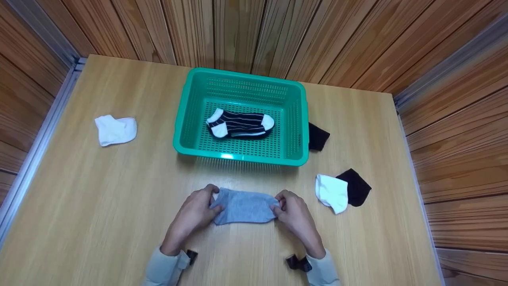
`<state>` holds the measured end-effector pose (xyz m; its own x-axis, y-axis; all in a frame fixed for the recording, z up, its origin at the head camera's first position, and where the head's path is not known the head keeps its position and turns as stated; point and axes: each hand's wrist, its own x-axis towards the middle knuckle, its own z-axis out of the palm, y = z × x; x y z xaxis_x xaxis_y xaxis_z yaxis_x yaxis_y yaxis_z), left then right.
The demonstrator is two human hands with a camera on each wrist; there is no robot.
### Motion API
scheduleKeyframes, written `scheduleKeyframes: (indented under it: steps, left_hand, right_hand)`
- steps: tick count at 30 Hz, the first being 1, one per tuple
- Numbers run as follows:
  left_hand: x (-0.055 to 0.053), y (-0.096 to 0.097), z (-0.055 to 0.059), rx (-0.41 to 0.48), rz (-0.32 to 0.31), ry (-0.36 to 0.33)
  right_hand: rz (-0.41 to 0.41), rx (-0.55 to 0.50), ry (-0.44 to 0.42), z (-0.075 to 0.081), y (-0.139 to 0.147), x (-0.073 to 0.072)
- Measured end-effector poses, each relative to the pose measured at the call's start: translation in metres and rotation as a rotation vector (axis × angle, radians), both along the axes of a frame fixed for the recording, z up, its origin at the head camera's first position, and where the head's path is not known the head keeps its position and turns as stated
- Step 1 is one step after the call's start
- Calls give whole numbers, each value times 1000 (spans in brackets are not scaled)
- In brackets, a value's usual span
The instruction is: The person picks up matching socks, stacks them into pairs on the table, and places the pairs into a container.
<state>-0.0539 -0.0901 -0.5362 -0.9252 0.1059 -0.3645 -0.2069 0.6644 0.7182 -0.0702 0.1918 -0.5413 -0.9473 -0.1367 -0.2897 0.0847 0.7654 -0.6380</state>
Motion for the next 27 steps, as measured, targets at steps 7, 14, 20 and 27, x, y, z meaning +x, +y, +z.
scheduleKeyframes:
  steps: [7,14,20,27]
  left_hand:
    - [-4,-3,-3,65,15,-26]
    - [-6,-10,-1,168,84,-93]
    - [-7,-15,-2,215,110,-90]
    - [-13,-19,2,264,113,-81]
  right_hand:
    - [-26,-97,-7,0,5,-1]
    - [-58,-249,-110,2,14,-6]
    - [-71,-365,-121,-1,20,-9]
    - [-99,-414,-87,5,24,-11]
